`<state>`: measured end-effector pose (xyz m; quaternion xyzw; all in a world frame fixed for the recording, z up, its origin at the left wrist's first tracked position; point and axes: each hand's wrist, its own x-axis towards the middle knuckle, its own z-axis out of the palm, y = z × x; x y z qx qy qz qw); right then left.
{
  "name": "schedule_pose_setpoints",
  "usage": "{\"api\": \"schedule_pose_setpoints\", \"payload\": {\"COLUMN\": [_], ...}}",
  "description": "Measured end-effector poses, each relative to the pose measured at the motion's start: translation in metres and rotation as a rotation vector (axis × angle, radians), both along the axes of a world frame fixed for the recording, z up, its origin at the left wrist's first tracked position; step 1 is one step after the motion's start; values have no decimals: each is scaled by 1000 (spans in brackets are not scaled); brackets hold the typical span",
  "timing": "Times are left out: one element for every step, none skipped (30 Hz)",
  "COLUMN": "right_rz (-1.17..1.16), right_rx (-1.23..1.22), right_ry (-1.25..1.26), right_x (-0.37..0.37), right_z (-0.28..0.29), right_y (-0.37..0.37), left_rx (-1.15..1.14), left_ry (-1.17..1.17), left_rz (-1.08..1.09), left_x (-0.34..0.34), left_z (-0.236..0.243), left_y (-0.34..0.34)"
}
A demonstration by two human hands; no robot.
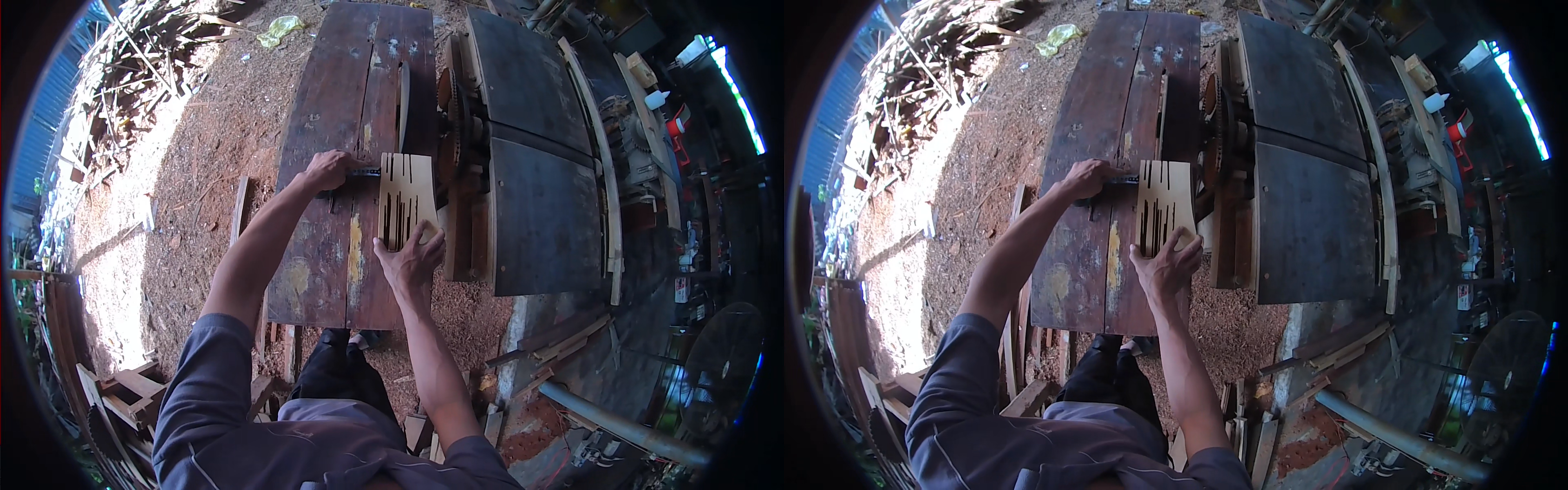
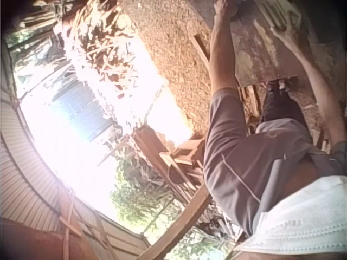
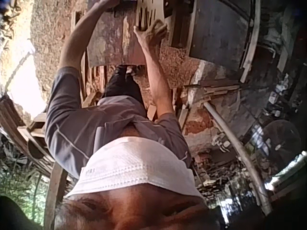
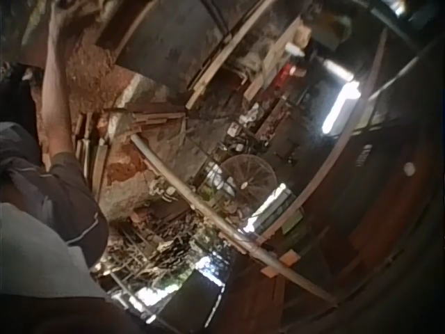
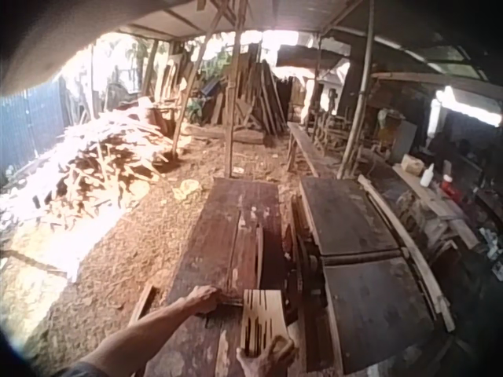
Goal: The person puts on a face mask, measures the blade spacing on a table saw using a tape measure and wooden block, cuts a wooden plank on the saw, and sorts through wooden boards on the ground.
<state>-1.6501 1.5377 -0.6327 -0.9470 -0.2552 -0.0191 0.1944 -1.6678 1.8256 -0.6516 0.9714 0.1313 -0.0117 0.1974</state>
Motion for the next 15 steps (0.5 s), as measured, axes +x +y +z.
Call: {"api": "schedule_pose_setpoints", "payload": {"right_rz": [-1, 1, 2, 0, 1, 3, 3, -2, -6, -8, -2, 3, 3, -3, -8], "right_rx": [-1, 1, 3, 3, 1, -2, -1, -5, -9, -9, 1, 11, 12, -2, -15], "right_ry": [0, -26, -53, -55, -45, -36, -36, -56, -76, -76, -72, -68, -67, -100, -133], "right_x": [0, -1, -1, 0, 1, 2, 2, 1, 1, 2, 3, 4, 4, 5, 5], "right_z": [0, 0, 0, -1, -1, -2, -1, -1, -1, 0, 0, 1, -1, -3, -4], "right_y": [1, 2, 2, 2, 2, 2, 3, 4, 6, 6, 7, 7, 8, 9, 10], "left_rx": [7, 14, 13, 2, -9, -10, -10, -11, -10, -12, -14, -15, -13, -12, -11], "left_ry": [-2, -5, -5, 7, 18, 17, 22, 27, 27, 29, 30, 30, 25, 19, 19], "left_rz": [2, 4, 3, 16, 28, 25, 33, 40, 39, 37, 35, 33, 37, 41, 41], "left_x": [0, 0, -1, -1, 0, 1, 1, 0, 0, 0, 0, 1, 1, 1, 1], "left_z": [0, 0, -1, 3, 5, 5, 5, 4, 4, 4, 4, 4, 2, 1, 0], "left_y": [1, 1, 0, -1, -3, -4, -4, -4, -3, -2, -2, -3, -2, -1, 0]}}
